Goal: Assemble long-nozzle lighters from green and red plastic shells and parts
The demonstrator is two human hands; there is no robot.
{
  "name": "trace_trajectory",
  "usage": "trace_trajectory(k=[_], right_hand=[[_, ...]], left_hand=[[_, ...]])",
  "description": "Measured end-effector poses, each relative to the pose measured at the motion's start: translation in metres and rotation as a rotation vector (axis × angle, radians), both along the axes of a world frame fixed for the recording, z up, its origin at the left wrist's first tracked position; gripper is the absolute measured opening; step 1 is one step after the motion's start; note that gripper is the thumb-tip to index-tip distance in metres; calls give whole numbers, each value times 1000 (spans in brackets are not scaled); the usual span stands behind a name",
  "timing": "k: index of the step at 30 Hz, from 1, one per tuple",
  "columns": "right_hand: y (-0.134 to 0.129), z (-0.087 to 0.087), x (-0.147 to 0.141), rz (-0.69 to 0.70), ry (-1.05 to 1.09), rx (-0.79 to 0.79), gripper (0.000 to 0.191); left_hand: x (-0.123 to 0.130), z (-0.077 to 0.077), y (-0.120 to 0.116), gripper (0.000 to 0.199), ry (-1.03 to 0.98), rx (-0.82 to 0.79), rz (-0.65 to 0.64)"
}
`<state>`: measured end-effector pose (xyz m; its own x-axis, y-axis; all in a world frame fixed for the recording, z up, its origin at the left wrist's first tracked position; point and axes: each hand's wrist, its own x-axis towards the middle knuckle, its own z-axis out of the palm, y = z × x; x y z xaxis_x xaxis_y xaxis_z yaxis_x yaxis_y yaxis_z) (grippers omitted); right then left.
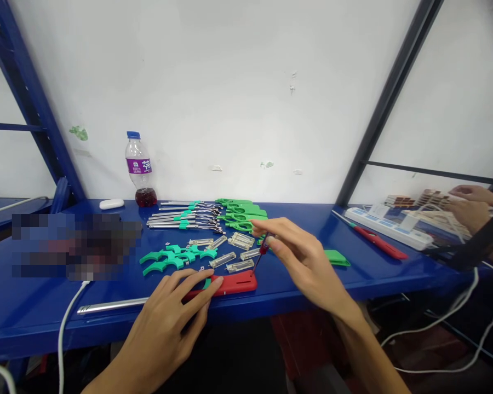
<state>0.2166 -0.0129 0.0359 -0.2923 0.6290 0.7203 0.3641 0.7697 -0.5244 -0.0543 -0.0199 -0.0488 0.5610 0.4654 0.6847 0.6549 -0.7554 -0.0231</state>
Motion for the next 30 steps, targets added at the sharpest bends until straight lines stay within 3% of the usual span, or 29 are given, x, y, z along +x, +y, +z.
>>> trace_trajectory(k=[3,8,15,20,30], right_hand=[[-2,1,2,47,-7,-13,39],[6,-5,-3,-243,37,133,37],[-8,1,0,12,-19,-26,41],[2,-5,-5,-182,76,42,34],[0,-3,-11,-233,61,46,17]], left_hand=[[0,0,0,51,-2,-4,-1],[0,1,-1,52,3,1,10],[1,1,-1,53,-1,-8,20],[0,1,-1,53,7,7,32],[-1,-1,1,53,1,28,31]])
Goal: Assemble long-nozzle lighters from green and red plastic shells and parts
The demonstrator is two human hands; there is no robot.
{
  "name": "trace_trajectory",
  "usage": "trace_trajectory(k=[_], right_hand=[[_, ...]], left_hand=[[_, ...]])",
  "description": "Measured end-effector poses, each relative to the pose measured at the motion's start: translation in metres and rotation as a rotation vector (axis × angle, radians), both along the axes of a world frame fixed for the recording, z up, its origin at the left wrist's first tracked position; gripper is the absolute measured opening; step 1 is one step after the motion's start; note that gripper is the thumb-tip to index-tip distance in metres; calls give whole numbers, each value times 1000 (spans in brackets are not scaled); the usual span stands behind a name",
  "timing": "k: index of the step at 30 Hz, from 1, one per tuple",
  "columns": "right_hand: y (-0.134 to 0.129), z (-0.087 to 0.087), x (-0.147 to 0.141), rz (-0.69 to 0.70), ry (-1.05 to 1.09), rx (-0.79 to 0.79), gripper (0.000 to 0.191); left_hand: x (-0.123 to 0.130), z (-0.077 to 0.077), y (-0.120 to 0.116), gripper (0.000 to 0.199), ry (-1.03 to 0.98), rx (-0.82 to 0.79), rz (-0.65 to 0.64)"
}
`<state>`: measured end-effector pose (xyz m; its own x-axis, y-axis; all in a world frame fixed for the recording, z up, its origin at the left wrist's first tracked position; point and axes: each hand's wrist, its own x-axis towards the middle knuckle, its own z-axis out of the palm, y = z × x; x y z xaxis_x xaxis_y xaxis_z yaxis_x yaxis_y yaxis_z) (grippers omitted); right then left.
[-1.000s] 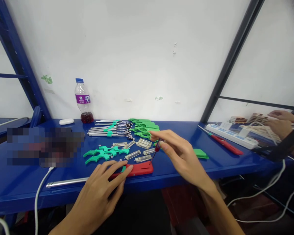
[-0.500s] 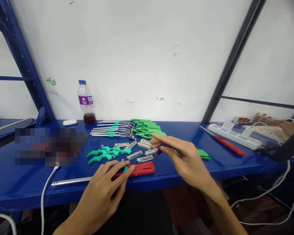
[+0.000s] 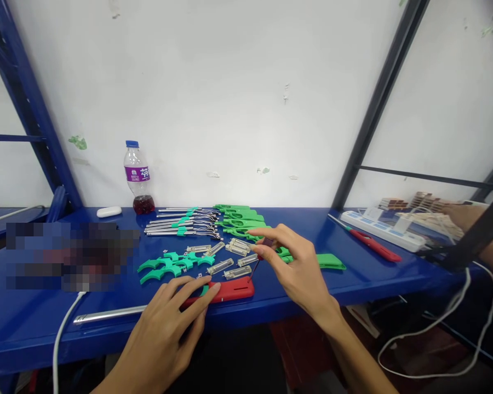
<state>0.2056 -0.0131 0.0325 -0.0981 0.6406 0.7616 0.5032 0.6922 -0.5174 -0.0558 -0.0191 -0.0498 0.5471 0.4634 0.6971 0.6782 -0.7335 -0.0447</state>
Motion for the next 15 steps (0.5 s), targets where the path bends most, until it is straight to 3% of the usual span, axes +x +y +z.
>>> trace_trajectory(k=[15], right_hand=[[-10,1,-10,52,20,1,16]], left_hand=[[-2,-6,-6,59,63,-18,30]])
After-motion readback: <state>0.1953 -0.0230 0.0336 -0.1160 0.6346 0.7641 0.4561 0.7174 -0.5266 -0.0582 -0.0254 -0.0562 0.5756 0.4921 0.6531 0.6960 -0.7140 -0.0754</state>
